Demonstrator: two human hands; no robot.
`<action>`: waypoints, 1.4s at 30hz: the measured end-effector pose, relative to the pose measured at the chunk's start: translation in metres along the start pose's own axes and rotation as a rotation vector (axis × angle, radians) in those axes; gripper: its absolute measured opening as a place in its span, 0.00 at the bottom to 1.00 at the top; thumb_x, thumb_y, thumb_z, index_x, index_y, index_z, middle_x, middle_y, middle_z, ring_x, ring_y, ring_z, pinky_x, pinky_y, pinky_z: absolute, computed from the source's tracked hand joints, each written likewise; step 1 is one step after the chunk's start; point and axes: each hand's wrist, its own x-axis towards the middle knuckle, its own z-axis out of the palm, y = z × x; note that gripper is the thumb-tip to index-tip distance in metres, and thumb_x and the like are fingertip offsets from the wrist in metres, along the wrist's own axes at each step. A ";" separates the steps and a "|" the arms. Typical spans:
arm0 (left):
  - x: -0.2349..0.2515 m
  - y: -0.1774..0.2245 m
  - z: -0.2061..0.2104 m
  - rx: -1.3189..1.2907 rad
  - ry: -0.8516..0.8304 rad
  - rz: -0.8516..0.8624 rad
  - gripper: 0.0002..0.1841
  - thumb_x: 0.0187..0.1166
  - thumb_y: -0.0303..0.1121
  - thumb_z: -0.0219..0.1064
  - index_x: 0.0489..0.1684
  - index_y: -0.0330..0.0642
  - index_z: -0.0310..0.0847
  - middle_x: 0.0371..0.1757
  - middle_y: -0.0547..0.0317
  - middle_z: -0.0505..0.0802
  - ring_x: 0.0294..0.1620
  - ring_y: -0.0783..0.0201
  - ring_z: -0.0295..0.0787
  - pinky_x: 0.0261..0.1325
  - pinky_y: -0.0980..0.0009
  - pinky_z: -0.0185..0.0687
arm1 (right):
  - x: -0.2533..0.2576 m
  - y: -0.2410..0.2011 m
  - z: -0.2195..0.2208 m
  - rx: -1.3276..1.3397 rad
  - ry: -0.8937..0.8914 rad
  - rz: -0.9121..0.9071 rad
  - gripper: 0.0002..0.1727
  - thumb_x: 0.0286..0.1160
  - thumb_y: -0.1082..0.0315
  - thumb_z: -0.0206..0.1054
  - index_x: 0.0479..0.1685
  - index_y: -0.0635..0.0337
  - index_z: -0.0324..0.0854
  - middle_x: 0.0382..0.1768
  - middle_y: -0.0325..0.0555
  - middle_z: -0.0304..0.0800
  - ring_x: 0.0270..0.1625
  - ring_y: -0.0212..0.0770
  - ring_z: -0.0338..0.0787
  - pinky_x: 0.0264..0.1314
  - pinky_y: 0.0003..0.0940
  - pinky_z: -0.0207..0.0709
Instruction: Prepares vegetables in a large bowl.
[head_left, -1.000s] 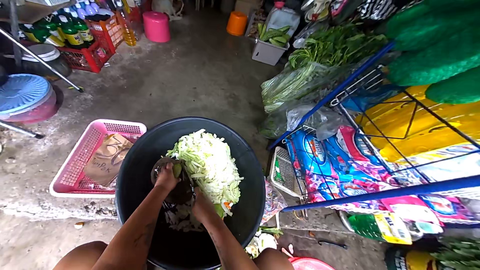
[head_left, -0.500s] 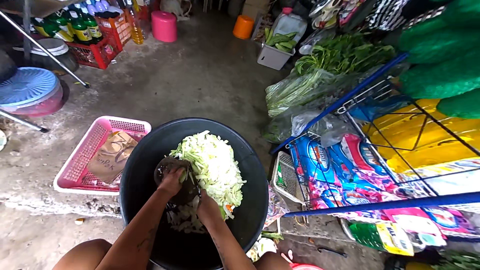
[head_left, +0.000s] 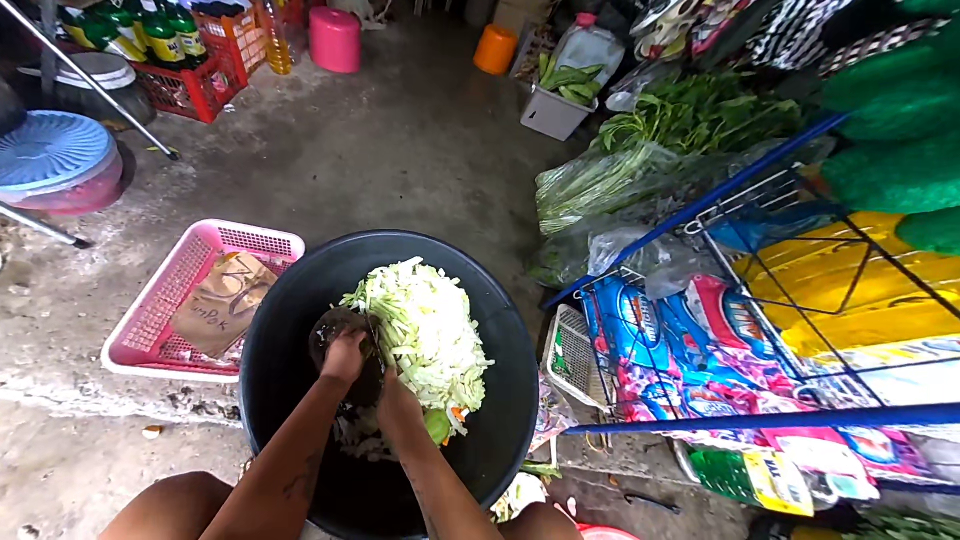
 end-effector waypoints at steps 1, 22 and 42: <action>-0.002 0.000 0.001 -0.019 0.004 -0.013 0.16 0.84 0.28 0.62 0.66 0.41 0.86 0.79 0.45 0.82 0.82 0.47 0.76 0.85 0.50 0.69 | 0.005 0.003 0.008 0.007 -0.009 0.005 0.33 0.90 0.69 0.49 0.94 0.49 0.48 0.62 0.60 0.90 0.65 0.60 0.92 0.64 0.59 0.85; -0.008 0.003 0.000 -0.095 0.065 -0.094 0.14 0.88 0.28 0.59 0.64 0.37 0.86 0.73 0.42 0.86 0.77 0.47 0.82 0.81 0.50 0.74 | -0.012 0.011 0.005 0.072 -0.021 -0.015 0.29 0.92 0.64 0.52 0.90 0.49 0.54 0.63 0.59 0.89 0.66 0.59 0.91 0.67 0.59 0.83; -0.015 -0.009 0.012 -0.142 0.116 -0.101 0.13 0.88 0.28 0.59 0.61 0.37 0.87 0.70 0.42 0.88 0.75 0.47 0.83 0.81 0.51 0.74 | -0.003 0.026 0.015 0.095 -0.069 -0.064 0.29 0.89 0.67 0.52 0.89 0.54 0.56 0.66 0.62 0.87 0.69 0.61 0.89 0.70 0.61 0.81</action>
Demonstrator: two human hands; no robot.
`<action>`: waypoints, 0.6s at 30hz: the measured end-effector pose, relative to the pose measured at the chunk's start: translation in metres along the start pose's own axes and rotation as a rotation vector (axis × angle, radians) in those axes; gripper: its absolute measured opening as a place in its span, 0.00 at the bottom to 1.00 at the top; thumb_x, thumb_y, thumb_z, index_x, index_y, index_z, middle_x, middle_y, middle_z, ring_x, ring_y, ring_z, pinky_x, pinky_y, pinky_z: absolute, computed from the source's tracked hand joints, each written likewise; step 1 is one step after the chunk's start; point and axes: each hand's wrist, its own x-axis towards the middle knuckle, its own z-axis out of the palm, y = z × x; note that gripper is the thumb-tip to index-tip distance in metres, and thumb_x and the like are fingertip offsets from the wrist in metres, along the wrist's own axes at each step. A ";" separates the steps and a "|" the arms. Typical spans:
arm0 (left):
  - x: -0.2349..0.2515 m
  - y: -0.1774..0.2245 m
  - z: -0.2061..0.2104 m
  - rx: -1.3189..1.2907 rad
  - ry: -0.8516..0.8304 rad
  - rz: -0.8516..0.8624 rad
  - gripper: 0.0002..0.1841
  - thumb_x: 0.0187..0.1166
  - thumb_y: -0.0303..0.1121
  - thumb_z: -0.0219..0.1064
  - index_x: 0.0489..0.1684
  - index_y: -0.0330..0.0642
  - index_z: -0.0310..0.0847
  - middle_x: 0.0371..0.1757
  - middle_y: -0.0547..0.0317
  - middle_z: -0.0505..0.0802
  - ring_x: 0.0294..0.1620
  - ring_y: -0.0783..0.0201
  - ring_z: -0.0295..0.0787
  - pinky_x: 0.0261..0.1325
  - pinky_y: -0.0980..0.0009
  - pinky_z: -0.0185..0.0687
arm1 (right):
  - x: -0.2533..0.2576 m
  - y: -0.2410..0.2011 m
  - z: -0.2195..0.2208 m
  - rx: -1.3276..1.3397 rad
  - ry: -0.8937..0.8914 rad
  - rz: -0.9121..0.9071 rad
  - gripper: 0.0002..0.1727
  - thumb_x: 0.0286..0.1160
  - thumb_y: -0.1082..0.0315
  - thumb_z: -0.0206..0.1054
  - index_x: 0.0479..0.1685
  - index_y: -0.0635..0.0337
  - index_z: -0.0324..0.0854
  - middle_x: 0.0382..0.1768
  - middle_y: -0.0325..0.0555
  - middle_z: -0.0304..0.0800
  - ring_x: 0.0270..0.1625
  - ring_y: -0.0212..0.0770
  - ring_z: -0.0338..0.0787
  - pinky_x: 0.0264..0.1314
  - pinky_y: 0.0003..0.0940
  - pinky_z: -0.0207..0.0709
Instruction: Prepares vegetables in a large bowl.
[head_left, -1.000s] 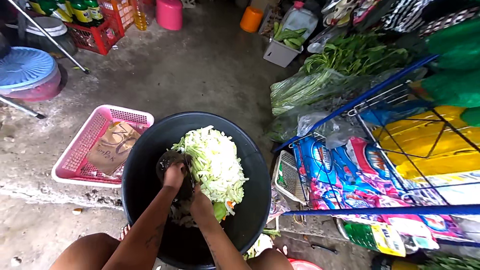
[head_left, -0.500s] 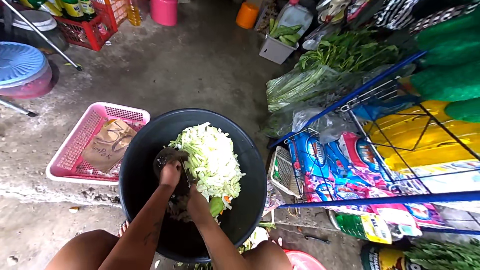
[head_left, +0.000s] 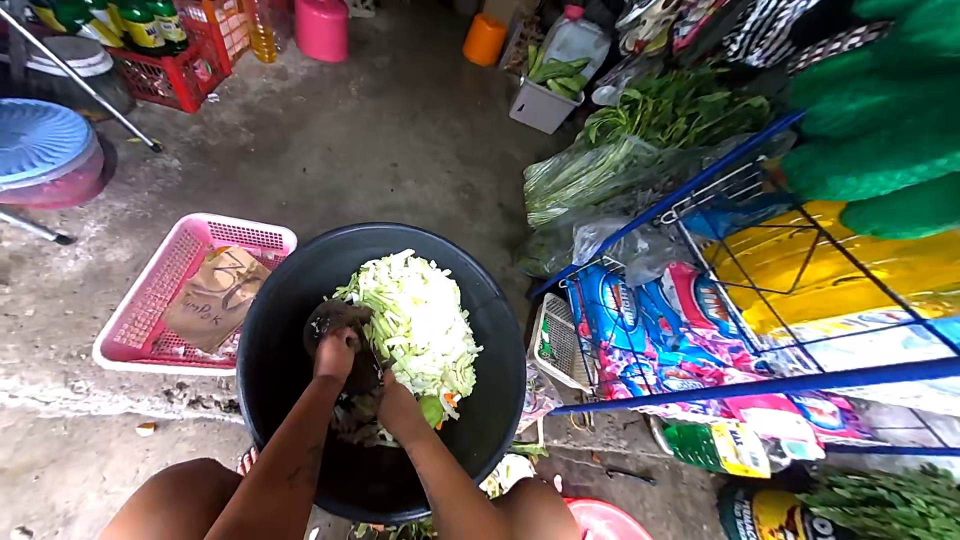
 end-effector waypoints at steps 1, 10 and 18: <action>-0.003 -0.001 0.001 -0.011 0.011 0.011 0.13 0.88 0.28 0.59 0.61 0.37 0.87 0.69 0.42 0.89 0.74 0.47 0.84 0.80 0.51 0.75 | -0.001 0.004 -0.005 0.015 0.001 -0.018 0.29 0.90 0.66 0.53 0.89 0.53 0.57 0.66 0.63 0.87 0.69 0.61 0.89 0.70 0.62 0.81; -0.003 0.000 -0.001 0.021 0.000 -0.023 0.15 0.88 0.29 0.59 0.65 0.37 0.86 0.70 0.43 0.89 0.76 0.47 0.83 0.81 0.50 0.73 | -0.011 -0.008 0.001 -0.080 0.021 0.022 0.28 0.91 0.68 0.49 0.90 0.50 0.55 0.65 0.61 0.88 0.67 0.61 0.90 0.67 0.61 0.83; -0.004 -0.001 -0.002 0.016 0.016 -0.011 0.14 0.88 0.30 0.59 0.63 0.38 0.87 0.69 0.44 0.89 0.75 0.48 0.84 0.81 0.51 0.74 | -0.007 0.001 -0.014 -0.093 0.035 -0.025 0.27 0.94 0.60 0.48 0.90 0.50 0.56 0.64 0.60 0.88 0.67 0.60 0.91 0.67 0.59 0.83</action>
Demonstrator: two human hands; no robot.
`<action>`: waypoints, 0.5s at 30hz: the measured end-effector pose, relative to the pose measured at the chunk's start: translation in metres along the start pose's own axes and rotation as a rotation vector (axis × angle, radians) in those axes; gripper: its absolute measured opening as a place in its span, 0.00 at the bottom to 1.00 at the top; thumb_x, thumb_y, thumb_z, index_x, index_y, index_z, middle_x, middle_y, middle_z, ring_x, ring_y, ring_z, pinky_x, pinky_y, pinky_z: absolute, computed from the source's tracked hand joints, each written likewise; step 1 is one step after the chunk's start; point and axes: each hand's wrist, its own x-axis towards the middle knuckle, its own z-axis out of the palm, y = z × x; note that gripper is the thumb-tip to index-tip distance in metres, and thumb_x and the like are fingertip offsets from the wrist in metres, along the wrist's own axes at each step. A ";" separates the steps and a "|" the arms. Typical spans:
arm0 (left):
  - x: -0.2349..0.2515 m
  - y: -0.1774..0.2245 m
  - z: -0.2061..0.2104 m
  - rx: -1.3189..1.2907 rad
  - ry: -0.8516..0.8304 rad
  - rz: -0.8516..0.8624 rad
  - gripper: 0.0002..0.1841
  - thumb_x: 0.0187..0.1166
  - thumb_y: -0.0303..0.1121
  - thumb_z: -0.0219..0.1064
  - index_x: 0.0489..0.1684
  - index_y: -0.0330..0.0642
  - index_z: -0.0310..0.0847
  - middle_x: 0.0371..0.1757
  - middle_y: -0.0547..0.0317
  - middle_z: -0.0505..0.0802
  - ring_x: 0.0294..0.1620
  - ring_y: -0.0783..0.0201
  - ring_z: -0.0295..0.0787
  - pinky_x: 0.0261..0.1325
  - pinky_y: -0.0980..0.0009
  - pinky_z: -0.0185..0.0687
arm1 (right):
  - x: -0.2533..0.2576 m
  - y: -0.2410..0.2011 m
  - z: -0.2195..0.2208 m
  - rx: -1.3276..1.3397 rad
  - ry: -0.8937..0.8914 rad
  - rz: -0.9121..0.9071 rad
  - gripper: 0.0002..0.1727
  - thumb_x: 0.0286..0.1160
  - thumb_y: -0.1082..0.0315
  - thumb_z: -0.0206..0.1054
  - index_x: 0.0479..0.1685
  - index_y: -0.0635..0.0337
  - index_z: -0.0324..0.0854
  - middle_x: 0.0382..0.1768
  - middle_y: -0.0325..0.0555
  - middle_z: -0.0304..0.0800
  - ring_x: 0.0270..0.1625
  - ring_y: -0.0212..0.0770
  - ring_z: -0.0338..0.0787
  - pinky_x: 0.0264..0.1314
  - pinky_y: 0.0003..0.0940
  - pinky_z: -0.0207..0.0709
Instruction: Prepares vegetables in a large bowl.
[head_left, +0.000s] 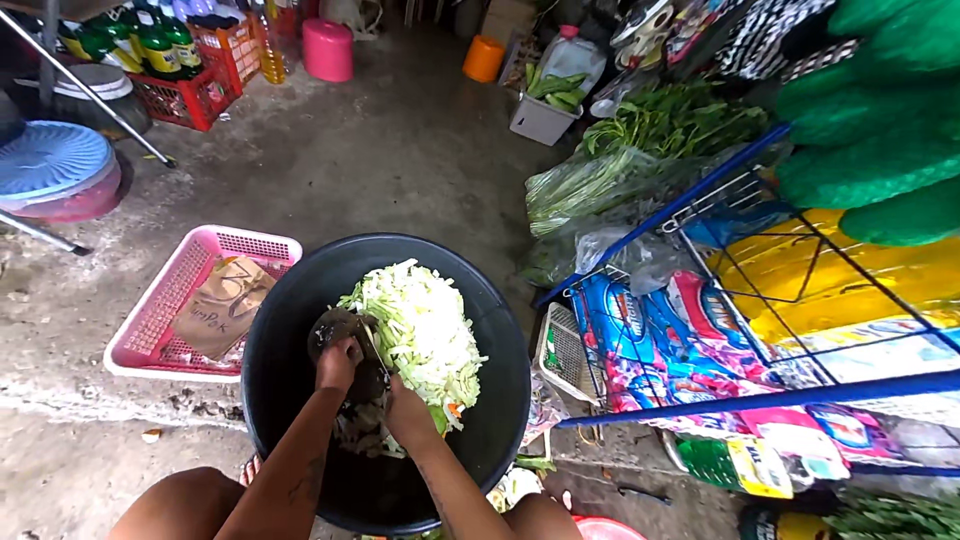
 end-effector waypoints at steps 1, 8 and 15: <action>-0.001 0.000 0.000 0.011 -0.012 -0.014 0.14 0.89 0.29 0.59 0.64 0.38 0.86 0.70 0.43 0.89 0.75 0.47 0.83 0.81 0.51 0.74 | -0.007 -0.005 0.000 -0.024 -0.008 0.005 0.26 0.94 0.61 0.47 0.89 0.49 0.56 0.63 0.60 0.89 0.66 0.60 0.91 0.67 0.59 0.84; 0.001 0.004 -0.003 0.020 -0.026 -0.044 0.15 0.87 0.28 0.59 0.66 0.37 0.85 0.73 0.42 0.86 0.76 0.47 0.82 0.81 0.50 0.74 | -0.004 -0.016 0.015 -0.011 0.001 0.046 0.30 0.90 0.70 0.49 0.90 0.50 0.55 0.65 0.61 0.88 0.65 0.62 0.91 0.64 0.61 0.85; -0.002 0.000 -0.002 -0.001 -0.012 -0.021 0.14 0.87 0.27 0.59 0.63 0.35 0.86 0.72 0.41 0.87 0.77 0.46 0.81 0.82 0.51 0.73 | 0.014 0.015 0.005 0.105 -0.006 -0.061 0.28 0.92 0.60 0.52 0.89 0.54 0.59 0.66 0.63 0.87 0.69 0.62 0.89 0.71 0.62 0.80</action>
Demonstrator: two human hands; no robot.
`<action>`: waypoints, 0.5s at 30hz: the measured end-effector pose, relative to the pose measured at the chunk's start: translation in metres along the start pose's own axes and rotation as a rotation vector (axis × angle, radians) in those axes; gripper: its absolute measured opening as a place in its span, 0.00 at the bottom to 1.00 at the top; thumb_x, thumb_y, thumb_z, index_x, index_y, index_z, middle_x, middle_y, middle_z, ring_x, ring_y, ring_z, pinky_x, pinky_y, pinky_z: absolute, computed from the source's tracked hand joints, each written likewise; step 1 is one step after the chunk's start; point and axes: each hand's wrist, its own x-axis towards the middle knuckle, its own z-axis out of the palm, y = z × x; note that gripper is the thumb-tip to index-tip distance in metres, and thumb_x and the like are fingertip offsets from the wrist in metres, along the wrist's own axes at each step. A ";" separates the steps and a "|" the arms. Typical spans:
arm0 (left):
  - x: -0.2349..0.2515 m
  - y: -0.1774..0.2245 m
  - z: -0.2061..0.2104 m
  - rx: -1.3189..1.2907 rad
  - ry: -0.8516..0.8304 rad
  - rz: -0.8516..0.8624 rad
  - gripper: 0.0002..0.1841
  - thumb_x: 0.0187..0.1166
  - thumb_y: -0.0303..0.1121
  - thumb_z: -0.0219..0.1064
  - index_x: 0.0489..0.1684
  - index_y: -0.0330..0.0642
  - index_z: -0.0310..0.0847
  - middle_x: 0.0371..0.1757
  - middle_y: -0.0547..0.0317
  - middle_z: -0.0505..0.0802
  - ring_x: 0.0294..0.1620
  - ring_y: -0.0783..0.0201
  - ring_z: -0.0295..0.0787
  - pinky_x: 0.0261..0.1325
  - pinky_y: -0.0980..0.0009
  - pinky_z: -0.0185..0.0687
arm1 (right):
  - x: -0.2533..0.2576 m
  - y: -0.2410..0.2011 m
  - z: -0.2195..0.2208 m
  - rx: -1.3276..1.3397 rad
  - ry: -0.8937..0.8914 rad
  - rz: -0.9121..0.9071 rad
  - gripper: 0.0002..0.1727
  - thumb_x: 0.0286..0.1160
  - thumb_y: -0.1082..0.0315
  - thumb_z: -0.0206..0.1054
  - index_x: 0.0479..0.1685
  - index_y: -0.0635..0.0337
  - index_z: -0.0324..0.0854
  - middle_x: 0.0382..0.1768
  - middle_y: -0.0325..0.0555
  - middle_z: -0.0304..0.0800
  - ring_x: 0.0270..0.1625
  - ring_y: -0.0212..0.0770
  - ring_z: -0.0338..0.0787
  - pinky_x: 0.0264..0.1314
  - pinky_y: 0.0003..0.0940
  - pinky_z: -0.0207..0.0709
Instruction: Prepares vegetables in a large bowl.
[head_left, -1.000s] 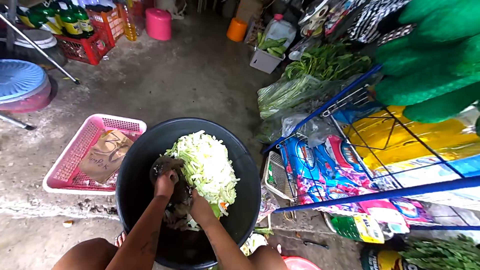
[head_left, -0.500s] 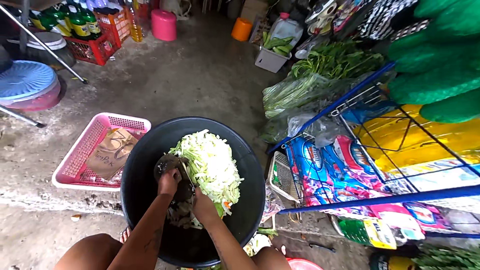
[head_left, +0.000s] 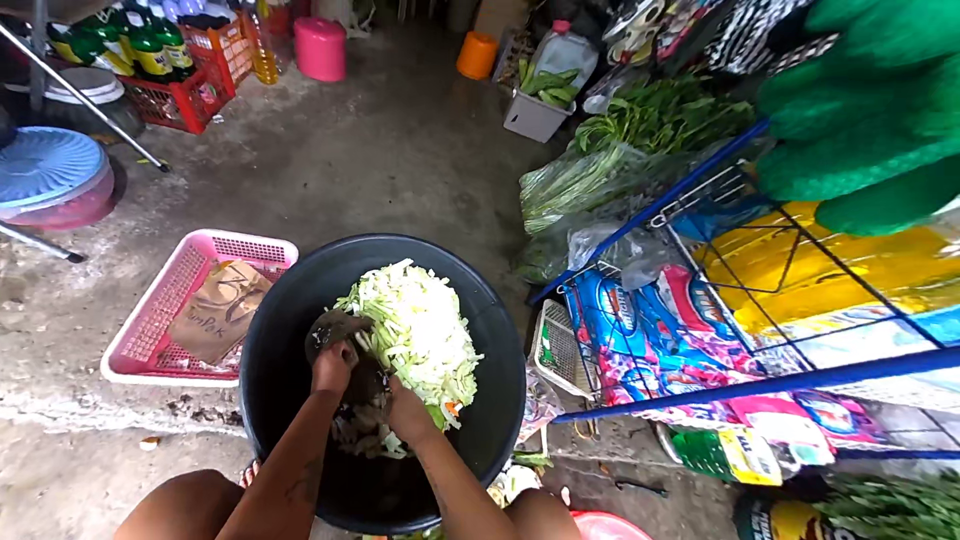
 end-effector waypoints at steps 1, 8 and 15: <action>0.000 0.000 -0.001 -0.004 0.002 -0.005 0.14 0.87 0.26 0.59 0.63 0.35 0.85 0.72 0.41 0.87 0.77 0.46 0.81 0.82 0.50 0.73 | -0.004 -0.003 -0.003 -0.030 0.009 0.011 0.28 0.92 0.60 0.51 0.89 0.53 0.59 0.65 0.63 0.88 0.68 0.61 0.90 0.69 0.62 0.81; 0.001 -0.001 -0.001 0.027 -0.004 -0.015 0.14 0.87 0.26 0.58 0.62 0.35 0.85 0.72 0.41 0.86 0.76 0.46 0.82 0.81 0.50 0.74 | -0.024 -0.023 0.002 -0.146 -0.022 0.072 0.27 0.91 0.66 0.50 0.89 0.49 0.58 0.65 0.60 0.88 0.67 0.61 0.90 0.66 0.62 0.83; -0.006 -0.001 -0.009 0.012 -0.042 -0.117 0.21 0.82 0.34 0.68 0.70 0.34 0.80 0.75 0.38 0.83 0.78 0.43 0.80 0.80 0.47 0.74 | -0.005 -0.011 0.014 -0.073 -0.024 0.009 0.27 0.89 0.68 0.53 0.86 0.53 0.61 0.65 0.62 0.88 0.67 0.61 0.90 0.68 0.62 0.82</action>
